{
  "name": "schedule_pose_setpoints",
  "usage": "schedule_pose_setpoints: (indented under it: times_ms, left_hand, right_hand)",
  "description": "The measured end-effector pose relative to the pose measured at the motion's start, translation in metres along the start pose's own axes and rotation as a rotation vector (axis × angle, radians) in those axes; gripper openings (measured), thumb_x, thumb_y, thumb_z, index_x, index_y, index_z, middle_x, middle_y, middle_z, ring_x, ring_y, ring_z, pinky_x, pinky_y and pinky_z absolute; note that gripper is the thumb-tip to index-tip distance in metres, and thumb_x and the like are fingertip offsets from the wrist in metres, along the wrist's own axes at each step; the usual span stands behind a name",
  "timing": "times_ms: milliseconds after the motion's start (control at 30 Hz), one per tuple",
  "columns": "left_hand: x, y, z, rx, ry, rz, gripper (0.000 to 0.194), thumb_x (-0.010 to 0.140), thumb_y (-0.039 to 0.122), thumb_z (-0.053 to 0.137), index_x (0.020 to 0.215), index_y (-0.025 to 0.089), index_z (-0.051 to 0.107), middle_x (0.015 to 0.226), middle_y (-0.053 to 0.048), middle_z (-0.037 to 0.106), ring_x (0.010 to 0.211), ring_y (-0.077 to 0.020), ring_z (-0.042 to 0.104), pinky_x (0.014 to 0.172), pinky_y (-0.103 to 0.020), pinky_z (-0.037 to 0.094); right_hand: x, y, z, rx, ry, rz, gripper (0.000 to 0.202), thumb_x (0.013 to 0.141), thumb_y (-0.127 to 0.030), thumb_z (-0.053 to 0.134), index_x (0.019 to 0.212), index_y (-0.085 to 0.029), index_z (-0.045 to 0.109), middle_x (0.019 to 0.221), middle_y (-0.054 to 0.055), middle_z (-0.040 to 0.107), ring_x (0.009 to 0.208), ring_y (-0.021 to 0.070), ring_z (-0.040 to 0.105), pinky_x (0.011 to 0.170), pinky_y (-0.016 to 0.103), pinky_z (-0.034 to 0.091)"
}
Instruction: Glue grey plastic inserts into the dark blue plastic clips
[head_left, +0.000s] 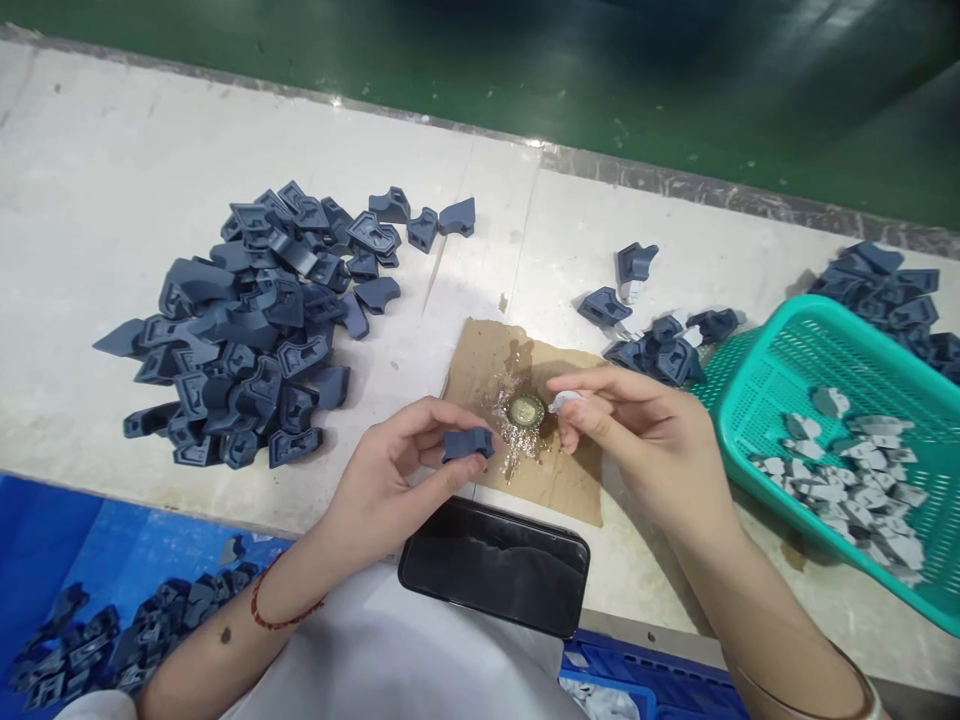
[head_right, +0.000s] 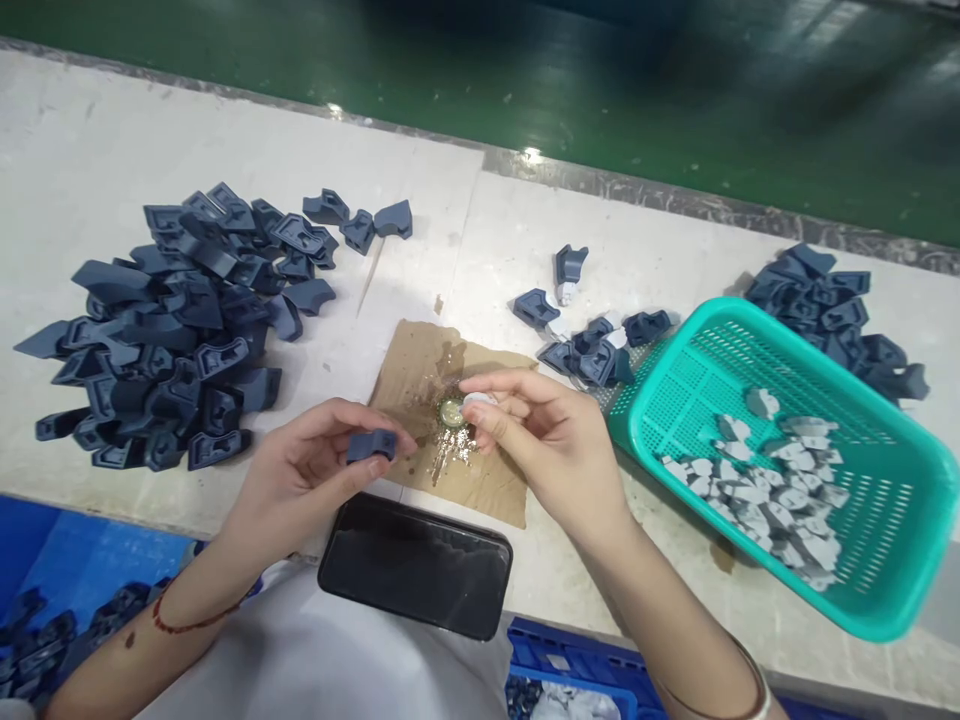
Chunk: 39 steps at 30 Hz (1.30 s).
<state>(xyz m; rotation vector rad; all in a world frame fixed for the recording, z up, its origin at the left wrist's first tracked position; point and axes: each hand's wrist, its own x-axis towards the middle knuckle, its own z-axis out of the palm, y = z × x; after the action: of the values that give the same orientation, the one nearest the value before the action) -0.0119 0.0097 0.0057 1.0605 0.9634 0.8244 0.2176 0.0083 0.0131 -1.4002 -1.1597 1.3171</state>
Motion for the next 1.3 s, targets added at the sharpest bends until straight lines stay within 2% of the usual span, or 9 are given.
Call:
schedule_pose_setpoints:
  times_ms: [100,200,400,500,600,800,900,1067,1300]
  left_hand:
    - [-0.001,0.000,0.000,0.013,0.006,0.013,0.011,0.090,0.015,0.077,0.098,0.020,0.071,0.098,-0.001,0.081,0.093,-0.0116,0.077,0.082,-0.016,0.060]
    - [-0.002,0.001,0.000,0.022,-0.004,0.021,0.009,0.091,0.017,0.076,0.098,0.020,0.071,0.096,-0.001,0.081,0.090,-0.0109,0.076,0.080,-0.016,0.059]
    - [-0.004,0.002,0.001,0.010,-0.025,0.022,0.009,0.096,0.019,0.071,0.105,0.021,0.070,0.096,-0.001,0.079,0.072,-0.0074,0.070,0.060,-0.013,0.055]
    - [-0.005,0.001,0.000,0.021,-0.040,0.019,0.010,0.099,0.022,0.067,0.109,0.021,0.070,0.102,-0.001,0.076,0.078,-0.0077,0.071,0.063,-0.012,0.056]
    - [-0.005,0.002,-0.001,0.059,-0.048,0.020,0.012,0.101,0.025,0.064,0.111,0.021,0.071,0.104,-0.002,0.074,0.078,-0.0076,0.070,0.064,-0.013,0.057]
    - [-0.003,-0.002,0.001,0.162,-0.025,0.059,0.017,0.092,0.018,0.074,0.109,0.021,0.070,0.104,-0.001,0.074,0.085,-0.0103,0.067,0.071,-0.016,0.056]
    - [-0.003,-0.004,-0.001,0.225,-0.038,0.079,0.015,0.097,0.021,0.070,0.112,0.021,0.070,0.105,-0.002,0.073,0.086,-0.0114,0.065,0.072,-0.019,0.053]
    - [-0.004,-0.003,-0.004,0.335,-0.075,0.212,0.016,0.104,0.023,0.059,0.118,0.020,0.067,0.114,-0.005,0.068,0.104,-0.0147,0.063,0.081,-0.022,0.051]
    - [-0.005,0.001,-0.005,0.426,-0.174,0.186,0.019,0.110,0.031,0.046,0.117,0.020,0.060,0.103,-0.002,0.064,0.084,-0.0123,0.059,0.073,-0.024,0.046]
  right_hand:
    - [-0.002,0.003,-0.001,-0.085,0.059,-0.091,0.011,0.083,-0.025,0.085,0.088,-0.024,0.075,0.071,-0.004,0.070,0.060,0.0094,0.063,0.058,0.021,0.053]
    - [-0.003,0.008,-0.005,-0.301,0.062,-0.222,0.011,0.086,-0.025,0.083,0.090,-0.024,0.074,0.080,-0.002,0.073,0.070,0.0102,0.067,0.063,0.021,0.054]
    - [0.000,0.005,-0.012,-0.705,-0.132,-0.607,0.010,0.097,-0.010,0.069,0.103,-0.019,0.066,0.097,0.003,0.074,0.089,0.0119,0.070,0.080,0.023,0.055]
    - [0.000,0.002,-0.011,-0.803,-0.202,-0.677,0.009,0.099,-0.009,0.064,0.106,-0.015,0.064,0.100,0.007,0.073,0.095,0.0144,0.071,0.087,0.025,0.054]
    - [-0.001,0.002,-0.007,-0.934,-0.231,-0.733,0.006,0.101,-0.012,0.061,0.106,-0.013,0.064,0.098,0.009,0.072,0.093,0.0186,0.071,0.082,0.029,0.054]
    - [-0.002,0.002,-0.005,-1.000,-0.278,-0.766,0.006,0.103,-0.013,0.057,0.105,-0.012,0.063,0.093,0.009,0.069,0.089,0.0204,0.069,0.078,0.031,0.054]
    - [-0.002,0.000,-0.007,-0.997,-0.265,-0.766,0.005,0.103,-0.013,0.057,0.103,-0.013,0.062,0.093,0.008,0.069,0.088,0.0202,0.068,0.077,0.031,0.053]
    - [-0.002,0.001,-0.006,-0.999,-0.273,-0.759,0.007,0.103,-0.013,0.056,0.103,-0.012,0.062,0.093,0.009,0.069,0.089,0.0206,0.069,0.078,0.031,0.053]
    - [-0.003,-0.001,-0.009,-0.814,-0.261,-0.650,0.005,0.102,-0.013,0.060,0.103,-0.016,0.064,0.096,0.007,0.072,0.091,0.0176,0.071,0.082,0.029,0.055]
